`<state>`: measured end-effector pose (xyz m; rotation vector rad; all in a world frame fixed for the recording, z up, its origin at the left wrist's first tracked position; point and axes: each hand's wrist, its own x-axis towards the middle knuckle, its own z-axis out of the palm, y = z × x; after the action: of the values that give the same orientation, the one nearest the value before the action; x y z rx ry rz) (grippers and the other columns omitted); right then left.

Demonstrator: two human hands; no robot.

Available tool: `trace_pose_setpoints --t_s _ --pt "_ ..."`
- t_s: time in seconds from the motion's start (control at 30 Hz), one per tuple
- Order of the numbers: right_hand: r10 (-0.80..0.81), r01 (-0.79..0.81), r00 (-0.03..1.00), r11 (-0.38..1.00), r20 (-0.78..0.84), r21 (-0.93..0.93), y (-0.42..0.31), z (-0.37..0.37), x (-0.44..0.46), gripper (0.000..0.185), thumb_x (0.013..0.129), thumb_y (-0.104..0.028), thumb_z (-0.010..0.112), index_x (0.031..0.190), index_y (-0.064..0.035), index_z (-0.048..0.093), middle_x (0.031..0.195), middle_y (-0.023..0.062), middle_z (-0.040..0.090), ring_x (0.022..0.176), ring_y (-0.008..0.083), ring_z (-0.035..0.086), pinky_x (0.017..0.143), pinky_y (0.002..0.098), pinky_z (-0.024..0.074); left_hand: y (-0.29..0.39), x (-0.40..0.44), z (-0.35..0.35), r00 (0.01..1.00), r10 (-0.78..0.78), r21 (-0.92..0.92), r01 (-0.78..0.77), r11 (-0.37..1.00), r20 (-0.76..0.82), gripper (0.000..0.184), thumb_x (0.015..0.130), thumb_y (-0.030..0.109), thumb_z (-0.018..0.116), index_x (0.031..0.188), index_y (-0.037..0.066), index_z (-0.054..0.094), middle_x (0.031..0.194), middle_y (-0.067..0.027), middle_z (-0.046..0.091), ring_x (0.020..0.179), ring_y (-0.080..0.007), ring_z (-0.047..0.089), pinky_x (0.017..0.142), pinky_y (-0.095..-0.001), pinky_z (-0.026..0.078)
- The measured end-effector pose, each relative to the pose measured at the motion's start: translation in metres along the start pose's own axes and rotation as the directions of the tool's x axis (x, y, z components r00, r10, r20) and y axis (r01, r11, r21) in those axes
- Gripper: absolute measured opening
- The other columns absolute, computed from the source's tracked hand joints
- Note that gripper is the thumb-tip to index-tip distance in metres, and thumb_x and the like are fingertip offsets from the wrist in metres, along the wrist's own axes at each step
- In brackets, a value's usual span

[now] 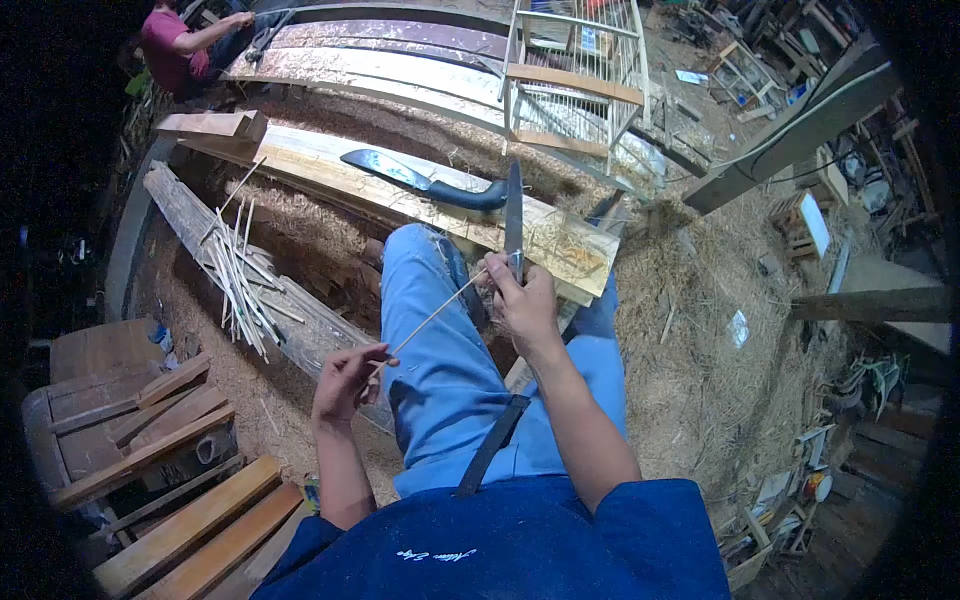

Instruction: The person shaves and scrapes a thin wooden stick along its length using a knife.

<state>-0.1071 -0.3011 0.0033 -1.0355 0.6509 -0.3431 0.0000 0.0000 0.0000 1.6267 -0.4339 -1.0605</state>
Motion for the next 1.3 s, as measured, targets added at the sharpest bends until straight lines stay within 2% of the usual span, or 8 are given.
trace_pose_setpoints --t_s 0.07,0.17,0.3,0.57,0.63,0.7,0.73,1.3 --pt "0.017 -0.016 0.999 0.999 -0.027 0.040 0.005 -0.001 0.000 0.028 0.103 -0.026 0.062 0.106 0.0016 0.066 0.080 0.0049 0.067 0.043 0.0025 0.038 0.037 0.0219 0.0280 -0.012 -0.001 -0.007 0.998 0.063 -0.456 -0.057 0.888 -0.003 0.097 0.097 0.077 0.030 0.133 -0.008 0.059 0.119 -0.0351 0.065 0.054 -0.0222 0.063 0.044 -0.0231 0.048" --pt "0.071 -0.064 0.995 0.993 -0.063 0.098 0.002 -0.003 -0.003 0.027 0.103 -0.025 0.061 0.105 0.0015 0.065 0.082 0.0059 0.068 0.042 0.0024 0.038 0.037 0.0213 0.0273 -0.002 0.012 0.000 0.941 0.320 -0.733 -0.141 0.665 0.110 0.108 0.091 0.085 0.023 0.134 -0.006 0.060 0.127 -0.0350 0.061 0.056 -0.0231 0.064 0.048 -0.0250 0.052" --pt "0.067 -0.037 0.990 0.974 -0.127 0.225 0.001 -0.003 -0.003 0.027 0.102 -0.025 0.064 0.095 -0.0001 0.066 0.076 0.0078 0.068 0.041 0.0043 0.039 0.037 0.0235 0.0273 0.010 0.021 0.025 0.936 0.351 -0.862 -0.197 0.467 -0.023 0.116 0.086 0.091 0.019 0.137 -0.007 0.056 0.133 -0.0366 0.057 0.060 -0.0264 0.065 0.047 -0.0284 0.052" --pt "0.296 -0.213 0.950 0.845 -0.098 0.491 0.016 -0.022 -0.002 0.018 0.102 -0.021 0.060 0.106 -0.0033 0.061 0.094 0.0131 0.070 0.045 0.0064 0.039 0.041 0.0238 0.0324 0.017 0.066 0.066 0.919 0.303 -0.714 -0.388 0.582 -0.252 0.105 0.085 0.087 0.031 0.147 0.005 0.050 0.142 -0.0235 0.056 0.065 -0.0218 0.064 0.047 -0.0240 0.049" --pt "0.301 -0.221 0.951 0.825 -0.074 0.520 0.020 -0.025 -0.003 0.017 0.102 -0.020 0.060 0.106 -0.0036 0.061 0.096 0.0138 0.071 0.045 0.0065 0.039 0.042 0.0239 0.0327 0.038 0.073 0.080 0.917 0.330 -0.708 -0.385 0.592 -0.223 0.082 0.095 0.070 0.044 0.147 0.006 0.050 0.141 -0.0206 0.057 0.069 -0.0188 0.066 0.049 -0.0225 0.049" --pt "0.306 -0.229 0.951 0.805 -0.051 0.548 0.023 -0.028 -0.004 0.017 0.102 -0.020 0.060 0.107 -0.0039 0.061 0.097 0.0146 0.071 0.046 0.0066 0.039 0.042 0.0241 0.0330 0.051 0.080 0.095 0.955 0.138 -0.479 -0.254 0.840 -0.264 0.061 0.101 0.045 0.059 0.147 0.007 0.050 0.139 -0.0178 0.059 0.072 -0.0153 0.067 0.049 -0.0214 0.048" --pt "0.330 -0.254 0.943 0.786 -0.034 0.564 0.024 -0.028 -0.004 0.017 0.102 -0.020 0.060 0.107 -0.0039 0.061 0.098 0.0147 0.071 0.046 0.0068 0.039 0.043 0.0242 0.0332 0.058 0.085 0.104 0.951 0.085 -0.558 -0.246 0.793 -0.298 0.045 0.101 0.021 0.065 0.142 0.006 0.055 0.132 -0.0151 0.064 0.072 -0.0127 0.068 0.049 -0.0203 0.048" --pt "0.403 -0.379 0.907 0.647 0.126 0.662 0.030 -0.047 -0.024 0.020 0.102 -0.016 0.058 0.111 0.0007 0.063 0.104 0.0141 0.072 0.048 0.0059 0.039 0.043 0.0235 0.0345 0.053 0.133 0.159 0.905 0.090 -0.173 -0.176 0.969 -0.417 0.022 0.097 0.016 0.071 0.108 -0.003 0.073 0.089 -0.0068 0.074 0.065 -0.0059 0.060 0.056 -0.0211 0.047"
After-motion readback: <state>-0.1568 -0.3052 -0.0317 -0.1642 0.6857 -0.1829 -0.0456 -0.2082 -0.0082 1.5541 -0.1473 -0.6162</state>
